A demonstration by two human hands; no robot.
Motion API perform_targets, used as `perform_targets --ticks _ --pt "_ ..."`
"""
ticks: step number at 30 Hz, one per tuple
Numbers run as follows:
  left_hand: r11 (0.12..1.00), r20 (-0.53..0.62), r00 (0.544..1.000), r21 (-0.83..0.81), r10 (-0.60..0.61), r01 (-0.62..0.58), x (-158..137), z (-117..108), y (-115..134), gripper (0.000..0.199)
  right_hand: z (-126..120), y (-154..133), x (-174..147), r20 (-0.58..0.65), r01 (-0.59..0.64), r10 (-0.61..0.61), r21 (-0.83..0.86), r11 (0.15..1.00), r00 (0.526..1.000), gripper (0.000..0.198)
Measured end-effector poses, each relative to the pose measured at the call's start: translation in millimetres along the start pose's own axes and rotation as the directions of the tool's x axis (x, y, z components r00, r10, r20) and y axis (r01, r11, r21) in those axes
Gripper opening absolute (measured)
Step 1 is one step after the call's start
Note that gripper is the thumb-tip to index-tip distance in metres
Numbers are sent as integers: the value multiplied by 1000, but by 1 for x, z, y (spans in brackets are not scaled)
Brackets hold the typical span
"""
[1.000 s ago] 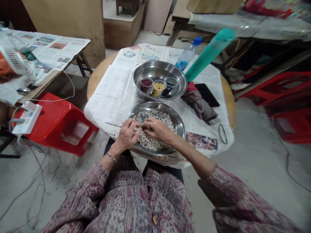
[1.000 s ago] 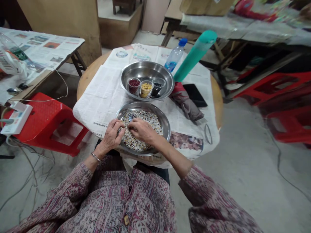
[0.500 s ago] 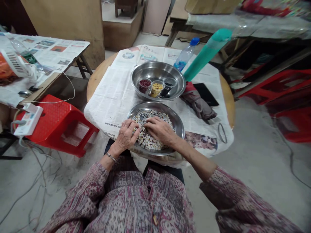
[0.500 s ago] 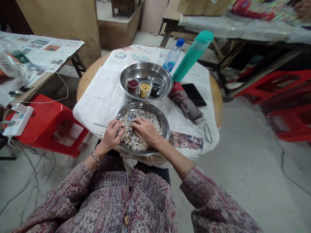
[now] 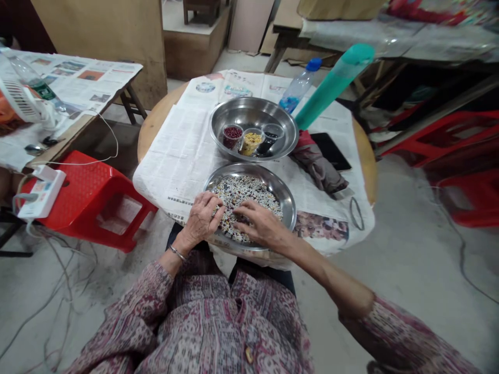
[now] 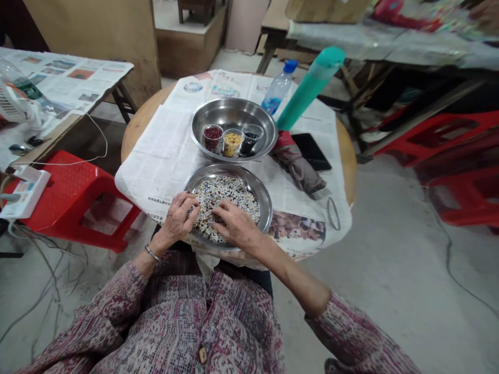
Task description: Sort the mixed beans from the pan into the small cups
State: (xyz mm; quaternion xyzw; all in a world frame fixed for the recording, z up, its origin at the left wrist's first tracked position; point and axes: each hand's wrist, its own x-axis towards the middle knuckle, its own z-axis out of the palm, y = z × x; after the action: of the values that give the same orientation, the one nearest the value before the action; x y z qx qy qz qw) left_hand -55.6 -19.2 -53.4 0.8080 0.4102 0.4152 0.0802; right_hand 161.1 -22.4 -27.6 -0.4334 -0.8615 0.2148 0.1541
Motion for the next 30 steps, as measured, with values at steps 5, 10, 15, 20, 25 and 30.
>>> perform_targets --ticks 5,10,15,20,25,30 --pt "1000 24 1000 21 5 -5 1 -1 0 15 -4 -16 -6 123 178 -189 101 979 974 31" --pt "1000 27 1000 -7 -14 14 1 -2 1 16 -7 12 13 74 197 -193 -52 979 978 34" --pt "1000 16 1000 -16 -15 16 2 -3 1 16 -12 43 35 -156 1 -41 -249 968 987 33" --pt "1000 34 999 -3 -11 11 3 -5 2 16 -11 38 32 -192 -149 89 -328 933 977 23" --pt "1000 87 996 -13 12 -11 4 -7 3 18 -4 10 12 7 -48 53 -318 947 999 17" --pt "1000 135 991 -2 1 0 5 -8 4 22 -12 -3 13 52 53 -45 -163 985 998 13"
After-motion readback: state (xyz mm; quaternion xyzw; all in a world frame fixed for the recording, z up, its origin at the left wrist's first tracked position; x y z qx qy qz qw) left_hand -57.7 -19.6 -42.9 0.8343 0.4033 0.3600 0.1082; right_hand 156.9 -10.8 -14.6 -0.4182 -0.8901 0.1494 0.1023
